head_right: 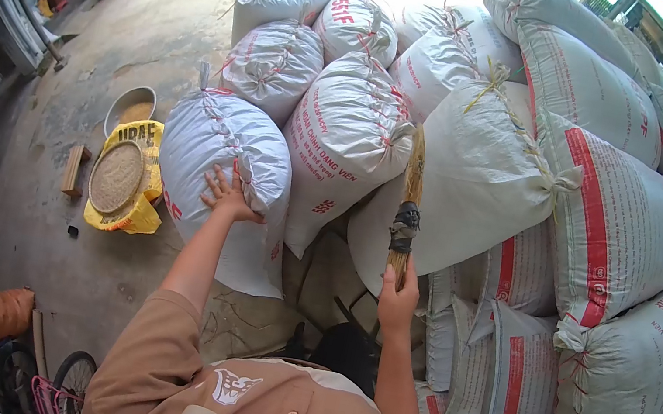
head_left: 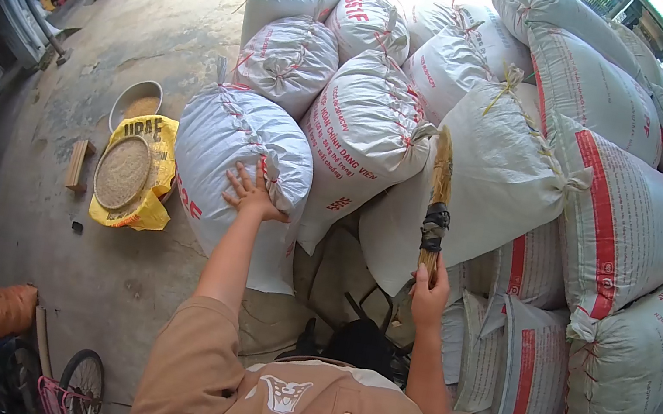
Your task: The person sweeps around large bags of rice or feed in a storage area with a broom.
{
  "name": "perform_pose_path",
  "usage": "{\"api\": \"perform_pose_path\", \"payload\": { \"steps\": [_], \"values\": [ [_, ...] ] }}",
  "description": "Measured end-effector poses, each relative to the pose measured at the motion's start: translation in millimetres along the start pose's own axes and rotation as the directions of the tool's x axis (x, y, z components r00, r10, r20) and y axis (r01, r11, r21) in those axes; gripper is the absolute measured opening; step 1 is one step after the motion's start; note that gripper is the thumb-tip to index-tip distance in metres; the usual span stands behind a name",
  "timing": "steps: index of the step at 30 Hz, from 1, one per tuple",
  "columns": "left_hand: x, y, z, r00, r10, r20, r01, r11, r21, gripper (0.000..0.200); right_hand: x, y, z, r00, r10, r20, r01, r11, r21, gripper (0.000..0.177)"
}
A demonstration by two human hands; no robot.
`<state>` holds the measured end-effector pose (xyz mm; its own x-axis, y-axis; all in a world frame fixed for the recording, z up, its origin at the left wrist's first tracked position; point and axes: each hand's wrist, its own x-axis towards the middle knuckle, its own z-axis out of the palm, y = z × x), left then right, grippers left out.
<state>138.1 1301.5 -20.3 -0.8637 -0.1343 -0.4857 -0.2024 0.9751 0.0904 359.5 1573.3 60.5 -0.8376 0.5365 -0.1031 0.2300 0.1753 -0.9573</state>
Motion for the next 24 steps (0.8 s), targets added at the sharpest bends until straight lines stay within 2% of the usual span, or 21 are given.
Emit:
{"api": "perform_pose_path", "payload": {
  "steps": [1,2,3,4,8,11,13,14,15,18,19,21,22,23,24],
  "values": [
    [-0.7,0.0,0.6,1.000,-0.007,0.004,0.007,1.000,0.004,0.149,4.3,-8.2,3.9,0.995,0.102,0.013,-0.103,0.990,0.099,0.052],
    [0.9,0.7,0.9,1.000,-0.013,0.015,0.012,1.000,0.012,0.150,17.2,0.8,6.3,0.995,0.101,0.008,-0.101,0.989,0.109,0.052],
    [2.2,0.8,1.9,1.000,-0.005,0.004,0.005,1.000,0.022,0.150,35.9,19.1,9.9,0.993,-0.117,-0.032,0.117,0.993,0.008,0.052],
    [2.9,0.3,3.5,1.000,-0.014,0.010,0.014,1.000,0.028,0.150,49.7,20.8,13.5,0.942,-0.330,-0.056,0.323,0.941,-0.100,0.052],
    [-1.8,3.2,-2.3,1.000,-0.002,-0.001,0.002,0.999,0.033,0.149,121.5,-17.1,13.6,0.905,-0.419,-0.070,0.415,0.908,-0.061,0.053],
    [-0.7,-1.2,3.1,1.000,-0.002,-0.010,0.002,0.999,0.034,0.145,191.1,-41.7,20.6,0.925,-0.372,-0.071,0.362,0.923,-0.129,0.052],
    [1.9,2.6,8.1,1.000,-0.019,-0.011,0.019,0.999,0.032,0.142,251.2,-49.2,39.1,0.977,-0.199,-0.074,0.211,0.953,0.218,0.050],
    [3.9,3.6,8.6,1.000,-0.028,-0.003,0.028,0.996,0.081,0.138,278.8,-53.8,49.2,0.975,-0.182,-0.125,0.208,0.949,0.238,0.048],
    [3.8,3.6,8.3,0.999,-0.042,0.009,0.041,0.990,0.133,0.135,303.1,-63.8,56.4,0.978,-0.176,-0.112,0.199,0.948,0.247,0.048],
    [-3.8,10.6,-0.7,1.000,-0.024,0.013,0.022,0.990,0.139,0.132,385.2,-73.3,79.8,0.973,-0.024,-0.228,0.121,0.898,0.423,0.046],
    [-3.4,12.0,-2.2,0.999,-0.038,0.008,0.036,0.989,0.143,0.132,412.8,-70.3,86.2,0.976,-0.021,-0.216,0.115,0.894,0.433,0.046],
    [-0.2,14.9,-1.8,0.997,-0.039,0.068,0.026,0.984,0.176,0.143,459.1,-66.4,97.0,0.941,0.036,-0.338,0.136,0.873,0.469,0.046],
    [1.8,14.5,-1.0,0.996,-0.037,0.083,0.021,0.983,0.183,0.144,464.5,-78.9,99.7,0.905,-0.036,-0.424,0.182,0.934,0.307,0.052],
    [3.3,12.9,0.8,0.996,-0.045,0.083,0.029,0.981,0.194,0.144,475.5,-76.4,108.5,0.907,-0.024,-0.420,0.172,0.933,0.317,0.052],
    [3.5,11.8,4.2,0.997,-0.058,0.053,0.047,0.982,0.184,0.142,486.9,-69.7,118.4,0.869,-0.063,-0.490,0.199,0.953,0.230,0.055]
  ]
}}
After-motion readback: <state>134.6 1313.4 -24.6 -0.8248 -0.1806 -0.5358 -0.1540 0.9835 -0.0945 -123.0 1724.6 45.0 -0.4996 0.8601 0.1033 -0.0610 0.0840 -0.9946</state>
